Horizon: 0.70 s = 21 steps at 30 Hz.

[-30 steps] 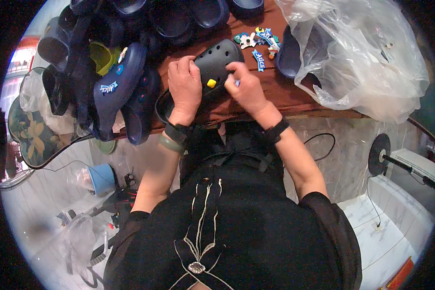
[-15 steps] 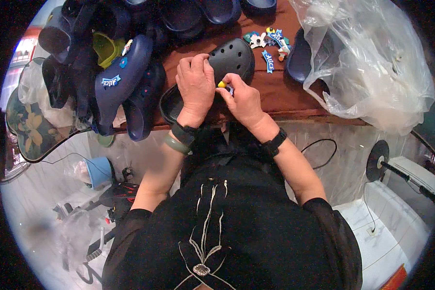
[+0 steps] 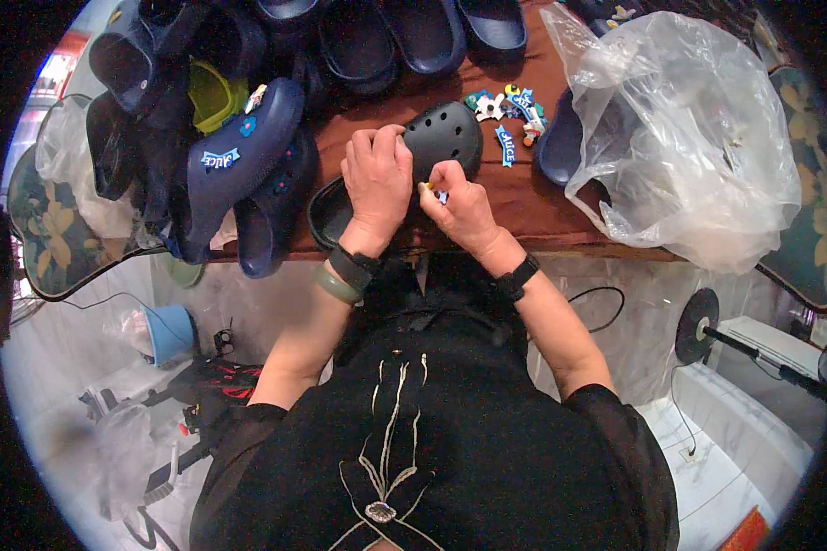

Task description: The recorder is attaching decorative charms and labels to rubber clogs at a manufacturing station.

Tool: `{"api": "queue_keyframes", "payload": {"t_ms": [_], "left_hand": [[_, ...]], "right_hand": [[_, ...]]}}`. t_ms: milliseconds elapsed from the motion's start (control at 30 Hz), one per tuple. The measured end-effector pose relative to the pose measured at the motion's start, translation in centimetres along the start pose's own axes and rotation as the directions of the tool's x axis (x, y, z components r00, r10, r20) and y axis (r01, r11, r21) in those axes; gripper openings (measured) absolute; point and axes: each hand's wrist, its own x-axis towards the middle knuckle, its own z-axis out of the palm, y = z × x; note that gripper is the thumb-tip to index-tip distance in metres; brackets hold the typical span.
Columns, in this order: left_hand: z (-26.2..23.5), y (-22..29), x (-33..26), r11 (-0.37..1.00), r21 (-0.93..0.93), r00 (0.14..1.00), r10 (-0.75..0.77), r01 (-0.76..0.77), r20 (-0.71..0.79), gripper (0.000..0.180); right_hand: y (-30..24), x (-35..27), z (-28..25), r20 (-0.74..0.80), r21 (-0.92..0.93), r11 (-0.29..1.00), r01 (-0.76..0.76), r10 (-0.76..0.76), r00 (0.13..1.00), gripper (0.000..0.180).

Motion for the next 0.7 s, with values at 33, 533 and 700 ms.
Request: {"api": "queue_keyframes", "payload": {"t_ms": [33, 533, 700], "left_hand": [[0.0, 0.0, 0.0, 1.0, -0.003, 1.0, -0.001, 0.001, -0.001, 0.017], [0.6, -0.4, 0.0, 1.0, -0.007, 0.999, -0.015, 0.015, -0.038, 0.021], [0.6, -0.1, 0.0, 1.0, 0.013, 0.999, -0.001, 0.002, -0.047, 0.015]], "right_hand": [[-0.2, 0.0, 0.2, -0.027, 0.025, 0.999, -0.033, 0.034, 0.999, 0.022], [-0.4, -0.9, 1.6, -0.159, -0.242, 0.966, 0.086, -0.127, 0.979, 0.029], [-0.4, 0.3, -0.1, 0.047, -0.461, 0.876, 0.142, -0.136, 0.99, 0.026]]}}
